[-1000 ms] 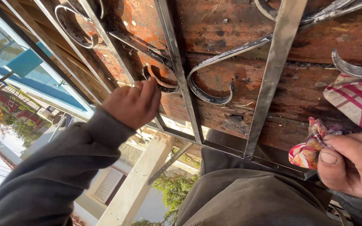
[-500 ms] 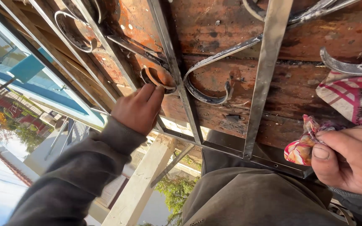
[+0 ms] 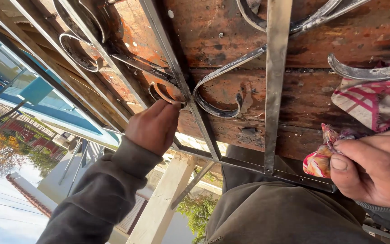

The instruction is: Cleaning and fitting decorative metal scrollwork components into a metal gate frame on a workbench.

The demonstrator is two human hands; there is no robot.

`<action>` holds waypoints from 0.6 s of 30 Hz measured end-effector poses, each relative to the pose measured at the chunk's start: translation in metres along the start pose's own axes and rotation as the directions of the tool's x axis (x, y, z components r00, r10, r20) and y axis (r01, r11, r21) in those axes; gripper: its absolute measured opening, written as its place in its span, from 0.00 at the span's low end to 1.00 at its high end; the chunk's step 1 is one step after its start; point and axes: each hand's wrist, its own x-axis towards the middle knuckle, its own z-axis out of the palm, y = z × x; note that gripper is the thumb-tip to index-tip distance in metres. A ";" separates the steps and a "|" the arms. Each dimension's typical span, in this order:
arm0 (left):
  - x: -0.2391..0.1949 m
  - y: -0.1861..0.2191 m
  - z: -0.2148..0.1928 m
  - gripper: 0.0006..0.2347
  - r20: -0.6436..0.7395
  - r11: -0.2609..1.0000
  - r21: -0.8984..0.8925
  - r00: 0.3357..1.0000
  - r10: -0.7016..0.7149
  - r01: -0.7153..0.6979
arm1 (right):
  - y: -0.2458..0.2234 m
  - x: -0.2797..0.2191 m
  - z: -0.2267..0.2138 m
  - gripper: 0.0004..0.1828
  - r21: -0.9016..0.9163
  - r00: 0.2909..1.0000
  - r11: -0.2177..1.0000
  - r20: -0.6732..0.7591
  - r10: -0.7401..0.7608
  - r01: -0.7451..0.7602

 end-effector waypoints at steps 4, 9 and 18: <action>-0.002 -0.026 0.000 0.10 0.018 0.968 -0.251 1.000 0.023 -0.018 | -0.001 0.008 -0.001 0.14 -0.128 0.993 0.989 -0.087 -0.078 0.067; 0.005 -0.047 -0.019 0.12 0.106 0.849 0.379 0.929 0.355 -0.368 | 0.009 -0.012 -0.002 0.17 0.044 0.989 0.997 0.135 0.052 -0.059; 0.006 -0.028 -0.007 0.10 -0.015 0.937 -0.348 1.000 -0.018 0.012 | -0.004 0.006 0.000 0.15 -0.150 0.990 0.987 -0.116 -0.077 0.059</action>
